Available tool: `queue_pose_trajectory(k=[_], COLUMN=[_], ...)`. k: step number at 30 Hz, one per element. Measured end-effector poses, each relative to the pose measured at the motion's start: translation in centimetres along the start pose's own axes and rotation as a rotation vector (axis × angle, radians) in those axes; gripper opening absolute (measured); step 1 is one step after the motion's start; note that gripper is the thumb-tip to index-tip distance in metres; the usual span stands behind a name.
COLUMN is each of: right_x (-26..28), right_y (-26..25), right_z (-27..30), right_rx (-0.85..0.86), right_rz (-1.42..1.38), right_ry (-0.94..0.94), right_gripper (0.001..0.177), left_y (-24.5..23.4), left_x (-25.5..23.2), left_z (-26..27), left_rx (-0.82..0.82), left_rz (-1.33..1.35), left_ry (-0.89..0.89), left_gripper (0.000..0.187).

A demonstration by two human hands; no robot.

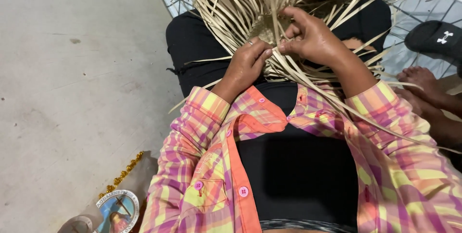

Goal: The person is weaving dried palm strips together to create a handcrafted item, likely a basket or mat.

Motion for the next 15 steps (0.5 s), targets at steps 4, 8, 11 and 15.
queue_pose_trajectory(k=[4, 8, 11, 15], right_x=[-2.2, -2.3, -1.9, -0.9], right_y=[-0.1, -0.2, -0.4, -0.5], right_z=[-0.5, -0.6, -1.0, -1.4], right_rx=[-0.020, -0.007, 0.000, 0.008], right_rz=[-0.146, -0.117, -0.133, -0.102], right_ry=[-0.003, -0.006, -0.076, -0.038], right_gripper=[0.078, 0.076, 0.074, 0.078], left_y=[-0.1, -0.1, -0.8, -0.9], left_x=[0.7, 1.0, 0.8, 1.4], left_z=[0.1, 0.2, -0.6, -1.2], left_rx=[-0.023, -0.027, 0.018, 0.065], left_rz=[-0.027, -0.021, -0.023, -0.061], left_ry=[-0.006, 0.019, 0.028, 0.032], left_gripper=[0.009, 0.008, 0.007, 0.008])
Point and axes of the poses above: each hand's wrist, its own z-axis away from the middle knuckle, its own y-axis out of the palm, x = y × z, the point moved 2 cm from there along -z, towards the middle knuckle, and after that the axes turned 5 degrees about -x, right-handed, at the moved point
